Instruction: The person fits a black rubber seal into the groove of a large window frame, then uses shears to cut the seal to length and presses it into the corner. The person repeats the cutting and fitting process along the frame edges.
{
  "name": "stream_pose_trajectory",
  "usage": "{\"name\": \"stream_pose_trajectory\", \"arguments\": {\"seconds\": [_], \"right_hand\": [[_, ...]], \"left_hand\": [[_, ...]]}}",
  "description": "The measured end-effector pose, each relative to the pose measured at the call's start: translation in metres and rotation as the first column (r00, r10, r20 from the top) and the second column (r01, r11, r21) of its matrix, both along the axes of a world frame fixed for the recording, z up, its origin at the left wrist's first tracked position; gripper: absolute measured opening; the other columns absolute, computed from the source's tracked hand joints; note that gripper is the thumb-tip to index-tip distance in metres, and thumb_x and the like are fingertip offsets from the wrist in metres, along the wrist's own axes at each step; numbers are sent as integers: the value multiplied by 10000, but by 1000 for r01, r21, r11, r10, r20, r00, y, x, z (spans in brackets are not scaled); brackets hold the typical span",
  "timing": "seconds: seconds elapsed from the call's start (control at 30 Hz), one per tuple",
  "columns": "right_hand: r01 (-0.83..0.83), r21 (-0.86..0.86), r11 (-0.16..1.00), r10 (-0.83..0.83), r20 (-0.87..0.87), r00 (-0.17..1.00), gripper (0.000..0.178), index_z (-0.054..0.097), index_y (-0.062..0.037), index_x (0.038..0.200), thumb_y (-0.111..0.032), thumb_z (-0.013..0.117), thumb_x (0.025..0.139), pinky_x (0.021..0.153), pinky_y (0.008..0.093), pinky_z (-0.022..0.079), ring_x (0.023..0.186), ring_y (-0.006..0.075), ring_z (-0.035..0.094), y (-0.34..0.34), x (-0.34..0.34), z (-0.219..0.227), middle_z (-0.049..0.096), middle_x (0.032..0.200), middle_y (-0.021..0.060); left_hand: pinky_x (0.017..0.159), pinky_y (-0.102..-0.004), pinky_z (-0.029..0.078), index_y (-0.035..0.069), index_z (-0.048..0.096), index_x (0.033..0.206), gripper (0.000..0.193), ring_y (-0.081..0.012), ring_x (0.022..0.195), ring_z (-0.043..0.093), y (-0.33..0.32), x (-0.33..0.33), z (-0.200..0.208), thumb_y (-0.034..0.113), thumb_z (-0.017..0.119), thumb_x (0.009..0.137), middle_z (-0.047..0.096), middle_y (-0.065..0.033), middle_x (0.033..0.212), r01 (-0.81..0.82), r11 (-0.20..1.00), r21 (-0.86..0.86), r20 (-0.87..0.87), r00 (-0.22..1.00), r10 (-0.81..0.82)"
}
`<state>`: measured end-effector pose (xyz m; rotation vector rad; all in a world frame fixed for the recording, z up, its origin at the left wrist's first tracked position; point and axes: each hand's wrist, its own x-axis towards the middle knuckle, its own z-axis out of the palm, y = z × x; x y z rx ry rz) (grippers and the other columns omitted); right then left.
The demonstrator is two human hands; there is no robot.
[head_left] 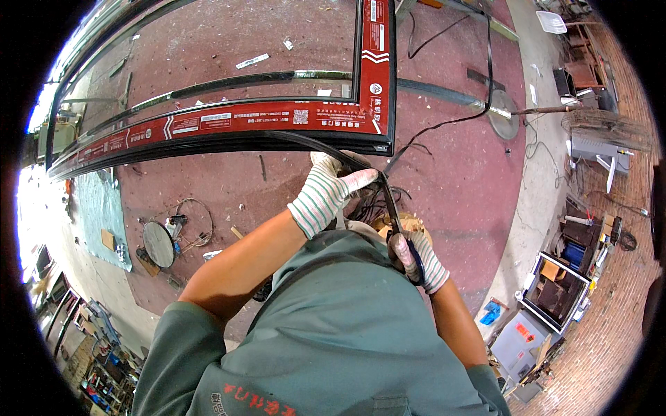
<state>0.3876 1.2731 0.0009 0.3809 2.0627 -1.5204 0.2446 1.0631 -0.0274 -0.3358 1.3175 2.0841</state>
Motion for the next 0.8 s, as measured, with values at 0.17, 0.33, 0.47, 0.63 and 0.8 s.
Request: {"name": "stream_pose_trajectory", "arguments": {"seconds": [0.17,0.33,0.47,0.63,0.8], "right_hand": [[-36,62,997,43,-115,992,798,542,-82,759,-863,425,880,556,324,363,636,129,433,5,-1,-10,456,662,-23],[33,-45,998,-33,1,999,782,536,-85,754,-848,435,891,566,321,359,638,129,420,6,7,-20,458,662,-15],[71,-177,982,-73,-5,997,759,536,-85,746,-819,438,916,564,324,350,643,126,418,3,11,-22,456,662,-18],[189,-244,951,-125,255,959,398,572,-29,1115,-381,410,1026,839,316,432,891,158,537,4,14,-22,592,1000,55],[6,-78,997,-10,-51,999,697,531,-83,756,-743,454,964,563,335,345,632,144,432,-11,1,9,451,652,3]], "left_hand": [[806,-360,629,30,660,1127,285,-202,922,708,-2,-3,0,77,801,884,716,-93,1026,27,1000,-15,-39,999,-28],[803,-348,625,31,656,1123,284,-192,913,706,-3,-2,1,73,802,883,717,-90,1021,22,1000,-7,15,1000,-21],[794,-327,617,29,638,1123,290,-185,902,705,-2,3,4,72,799,885,716,-83,1003,4,1000,18,30,1000,-4],[794,-344,621,20,620,1133,283,-188,897,705,-1,10,2,59,778,901,712,-94,997,-8,1000,13,77,997,7],[796,-349,620,18,631,1128,266,-196,902,708,-2,13,1,57,772,905,717,-92,1000,-19,1000,22,99,995,17]]}}
